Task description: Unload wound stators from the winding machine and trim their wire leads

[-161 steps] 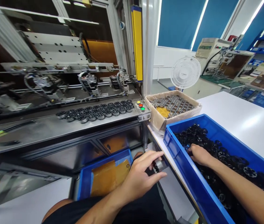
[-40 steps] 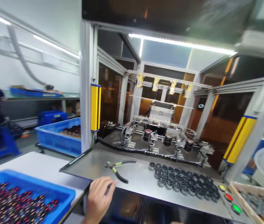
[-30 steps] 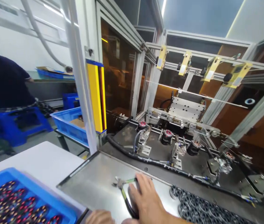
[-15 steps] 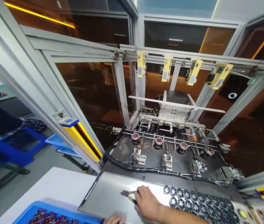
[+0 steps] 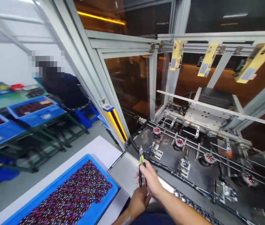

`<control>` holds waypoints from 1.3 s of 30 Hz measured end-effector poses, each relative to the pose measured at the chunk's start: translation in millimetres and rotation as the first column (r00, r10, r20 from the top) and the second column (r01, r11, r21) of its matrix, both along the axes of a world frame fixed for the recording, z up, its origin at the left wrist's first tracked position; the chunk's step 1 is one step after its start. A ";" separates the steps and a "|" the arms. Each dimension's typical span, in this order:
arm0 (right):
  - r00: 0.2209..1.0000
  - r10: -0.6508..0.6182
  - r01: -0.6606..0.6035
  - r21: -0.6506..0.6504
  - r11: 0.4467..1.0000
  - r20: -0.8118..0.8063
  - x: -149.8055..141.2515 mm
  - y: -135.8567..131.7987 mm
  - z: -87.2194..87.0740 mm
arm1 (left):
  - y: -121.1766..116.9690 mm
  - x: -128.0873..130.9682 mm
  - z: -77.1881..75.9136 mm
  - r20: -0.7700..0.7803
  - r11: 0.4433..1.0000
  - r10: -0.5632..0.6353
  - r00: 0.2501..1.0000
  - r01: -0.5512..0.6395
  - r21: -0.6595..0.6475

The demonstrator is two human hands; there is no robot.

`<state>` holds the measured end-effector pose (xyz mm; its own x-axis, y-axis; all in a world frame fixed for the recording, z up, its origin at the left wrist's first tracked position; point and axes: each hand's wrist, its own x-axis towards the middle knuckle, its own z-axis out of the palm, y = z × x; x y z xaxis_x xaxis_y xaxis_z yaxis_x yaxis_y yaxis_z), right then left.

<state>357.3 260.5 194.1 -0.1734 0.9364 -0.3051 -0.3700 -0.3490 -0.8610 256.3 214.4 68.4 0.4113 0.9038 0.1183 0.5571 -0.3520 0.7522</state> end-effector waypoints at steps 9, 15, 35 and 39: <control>0.855 -0.503 0.467 -0.233 0.853 -0.125 -52.5 136.1 0.5 | 13.4 0.8 -22.4 -0.096 0.923 0.074 0.993 -0.032 0.382; 0.771 -0.620 0.541 -0.364 0.758 -0.145 -50.1 170.4 -20.7 | 13.2 -0.8 -32.7 -0.123 0.912 0.084 0.989 -0.026 0.410; 0.717 -0.690 0.653 -0.245 0.716 -0.104 -49.3 193.6 -38.1 | 6.8 -9.6 -55.3 -0.142 0.954 0.008 0.990 0.035 0.299; 0.714 -0.692 0.654 -0.251 0.714 -0.106 -48.2 192.4 -40.9 | 6.8 -10.5 -56.6 -0.139 0.955 0.004 0.990 0.038 0.293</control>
<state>309.0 452.8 153.2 0.4127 0.7549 -0.5097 -0.7071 -0.0872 -0.7017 245.8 221.2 11.8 0.4571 0.8300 0.3196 0.6391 -0.5564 0.5311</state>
